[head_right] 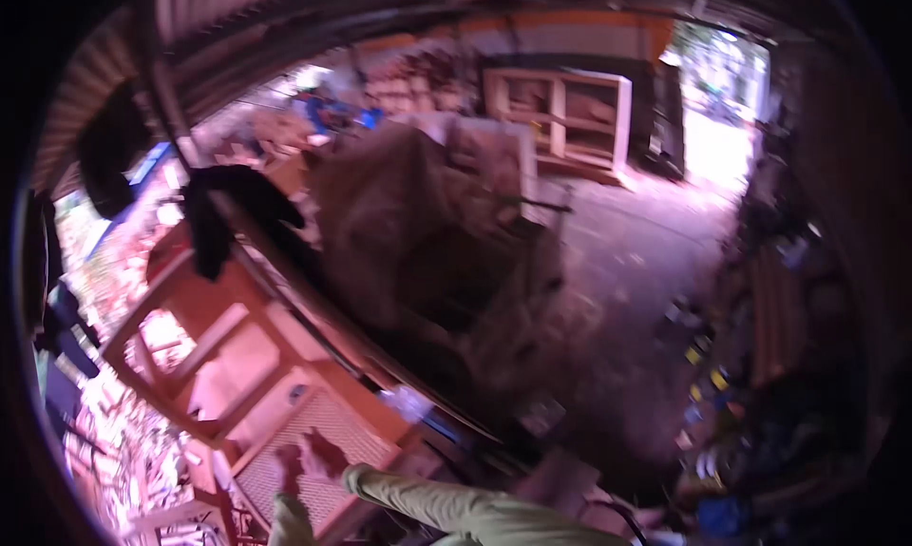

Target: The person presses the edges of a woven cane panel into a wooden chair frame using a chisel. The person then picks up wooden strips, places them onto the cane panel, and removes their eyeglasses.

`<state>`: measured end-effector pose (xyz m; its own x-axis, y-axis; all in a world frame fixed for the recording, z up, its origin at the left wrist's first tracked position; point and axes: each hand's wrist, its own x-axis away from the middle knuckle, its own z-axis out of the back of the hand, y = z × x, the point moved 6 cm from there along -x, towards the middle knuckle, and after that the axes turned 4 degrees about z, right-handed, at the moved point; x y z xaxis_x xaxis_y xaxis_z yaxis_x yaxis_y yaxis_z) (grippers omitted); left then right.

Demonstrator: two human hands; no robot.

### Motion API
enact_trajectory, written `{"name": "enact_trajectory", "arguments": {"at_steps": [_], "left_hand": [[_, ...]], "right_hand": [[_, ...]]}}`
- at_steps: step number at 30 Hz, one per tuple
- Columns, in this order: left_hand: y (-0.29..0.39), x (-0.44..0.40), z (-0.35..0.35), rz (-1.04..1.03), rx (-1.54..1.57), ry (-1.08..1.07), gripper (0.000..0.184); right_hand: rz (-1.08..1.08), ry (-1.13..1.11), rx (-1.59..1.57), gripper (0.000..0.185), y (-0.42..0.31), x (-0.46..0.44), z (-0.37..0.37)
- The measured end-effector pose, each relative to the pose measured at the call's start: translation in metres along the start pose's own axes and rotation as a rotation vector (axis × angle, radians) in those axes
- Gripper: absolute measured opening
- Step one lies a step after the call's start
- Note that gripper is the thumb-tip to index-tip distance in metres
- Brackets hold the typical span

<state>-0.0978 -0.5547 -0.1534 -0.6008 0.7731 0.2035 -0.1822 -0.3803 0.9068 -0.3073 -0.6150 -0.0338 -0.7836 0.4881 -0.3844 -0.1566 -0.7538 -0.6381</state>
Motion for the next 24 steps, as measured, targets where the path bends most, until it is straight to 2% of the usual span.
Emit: {"name": "enact_trajectory", "arguments": {"at_steps": [1,2,3,4,5,6,7,11,14,19,24], "left_hand": [[-0.034,-0.008,0.02,-0.099,0.578,-0.078,0.016],[0.034,0.032,0.025,-0.127,0.855,0.131,0.024],[0.037,0.033,0.057,-0.101,0.967,-0.13,0.03],[0.085,0.068,0.067,-0.002,0.827,0.117,0.029],[0.132,0.107,0.05,-0.01,0.637,0.212,0.029],[0.169,0.142,0.025,-0.061,0.473,0.197,0.029],[0.205,0.177,-0.009,-0.121,0.344,0.138,0.028],[0.311,0.271,-0.176,-0.286,0.06,-0.503,0.028],[0.358,0.31,-0.237,-0.392,0.036,-0.775,0.027],[0.386,0.329,-0.249,-0.462,0.067,-0.895,0.027],[0.377,0.311,-0.209,-0.425,0.098,-0.827,0.026]], "right_hand": [[-0.029,-0.173,-0.042,0.034,0.004,0.006,-0.009],[-0.061,-0.34,-0.078,0.044,0.007,0.015,-0.017],[-0.054,-0.361,-0.143,0.044,0.014,0.012,-0.014],[-0.048,-0.322,-0.181,0.045,0.017,0.011,-0.007],[-0.038,-0.283,-0.216,0.046,0.015,0.008,-0.001],[-0.033,-0.247,-0.246,0.046,0.012,0.006,0.007],[-0.026,-0.214,-0.275,0.047,0.009,0.003,0.015],[-0.001,-0.052,-0.382,0.051,-0.007,-0.02,0.046],[0.014,0.081,-0.498,0.054,-0.026,-0.048,0.081],[0.016,0.18,-0.762,0.059,-0.073,-0.105,0.121],[-0.135,0.146,-0.957,0.065,-0.07,-0.121,0.109]]}}
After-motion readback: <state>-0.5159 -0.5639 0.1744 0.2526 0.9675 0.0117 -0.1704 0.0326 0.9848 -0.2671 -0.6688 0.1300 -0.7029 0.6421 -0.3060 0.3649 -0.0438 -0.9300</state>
